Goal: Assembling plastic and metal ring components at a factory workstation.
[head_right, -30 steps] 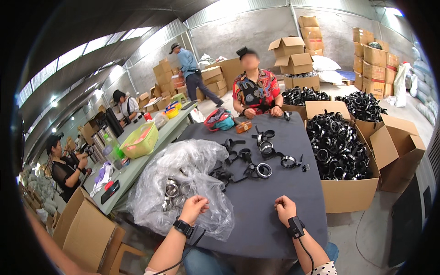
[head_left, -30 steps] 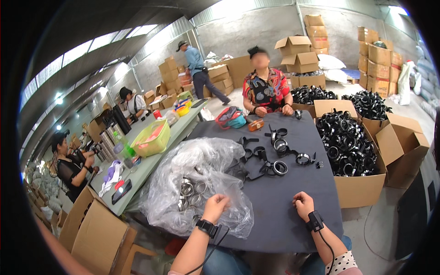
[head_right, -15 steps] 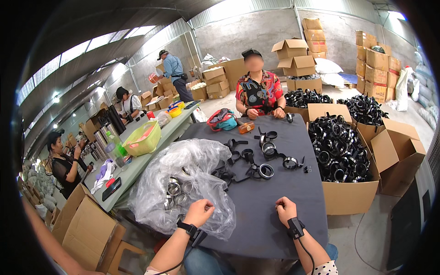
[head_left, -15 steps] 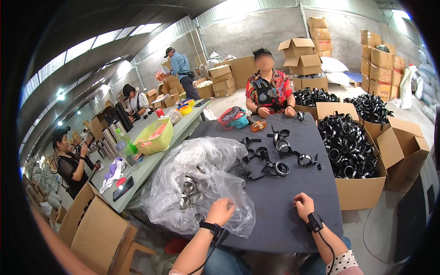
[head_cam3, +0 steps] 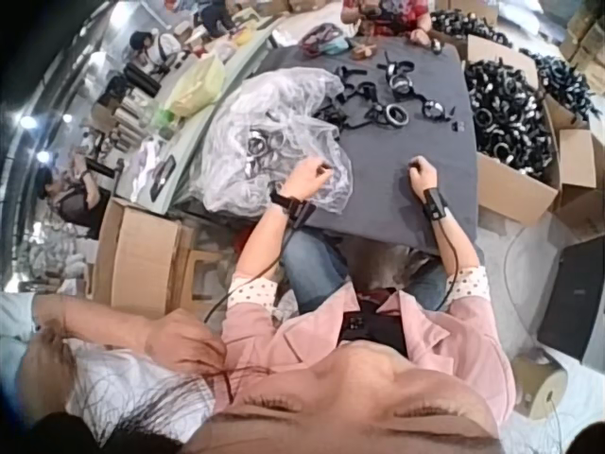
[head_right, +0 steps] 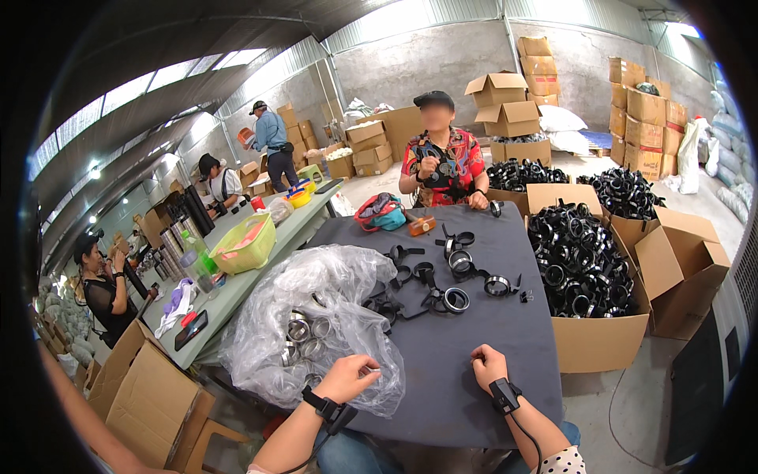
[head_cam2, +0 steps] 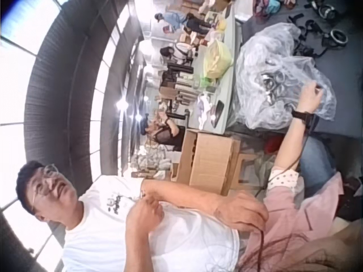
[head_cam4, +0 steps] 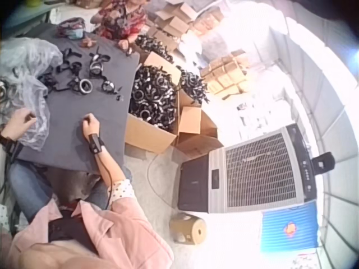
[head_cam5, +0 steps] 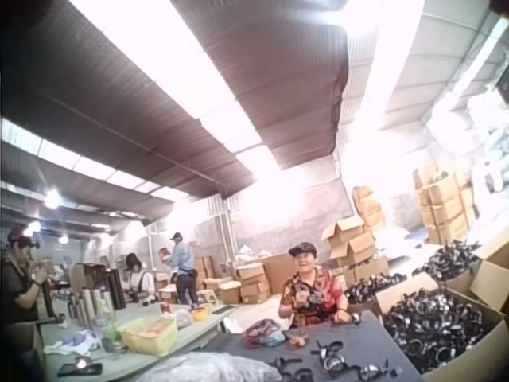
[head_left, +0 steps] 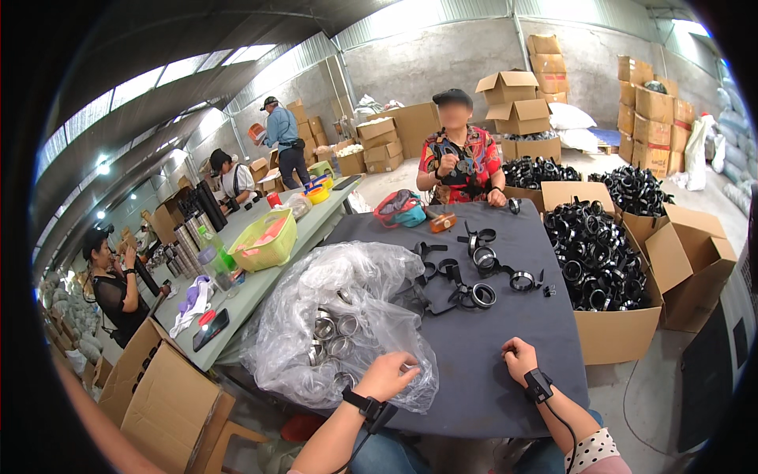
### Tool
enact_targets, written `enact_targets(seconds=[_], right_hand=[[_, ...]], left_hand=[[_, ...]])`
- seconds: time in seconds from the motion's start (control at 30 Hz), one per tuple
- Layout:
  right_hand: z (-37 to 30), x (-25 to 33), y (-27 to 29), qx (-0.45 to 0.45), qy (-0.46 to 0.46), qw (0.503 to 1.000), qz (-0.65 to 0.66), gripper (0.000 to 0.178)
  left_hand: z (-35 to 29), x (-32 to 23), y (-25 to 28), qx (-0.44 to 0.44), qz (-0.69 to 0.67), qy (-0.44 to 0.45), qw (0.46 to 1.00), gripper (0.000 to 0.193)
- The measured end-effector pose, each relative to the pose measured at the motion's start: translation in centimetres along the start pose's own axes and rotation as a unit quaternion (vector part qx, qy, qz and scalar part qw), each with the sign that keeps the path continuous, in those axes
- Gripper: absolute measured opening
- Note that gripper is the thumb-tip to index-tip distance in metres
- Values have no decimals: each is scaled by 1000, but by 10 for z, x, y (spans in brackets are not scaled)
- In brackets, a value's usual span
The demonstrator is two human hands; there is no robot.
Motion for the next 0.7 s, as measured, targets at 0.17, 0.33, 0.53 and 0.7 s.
enact_targets(seconds=[0.17, 0.33, 0.53, 0.7], right_hand=[[-1, 4, 1, -1, 6, 1000, -12, 13], [-1, 3, 1, -1, -1, 1000, 4, 14], [-2, 4, 2, 2, 1, 1000, -1, 14], [0, 1, 0, 0, -2, 1000, -3, 14]], left_hand=[[-4, -9, -1, 17, -30, 3, 999, 25], [-8, -21, 2, 16, -70, 2, 997, 24], [-19, -27, 4, 19, -112, 30, 993, 25], [-21, -29, 2, 32, -123, 39, 991, 25]])
Point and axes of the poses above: each hand's wrist, its own z-axis towards the middle knuckle, its own y-axis out of the back of the hand, x = y × z, the point moved 7 cm from there along z, towards the middle knuckle, and after that the axes turned 8 degrees about -y, right-handed, at the moved point
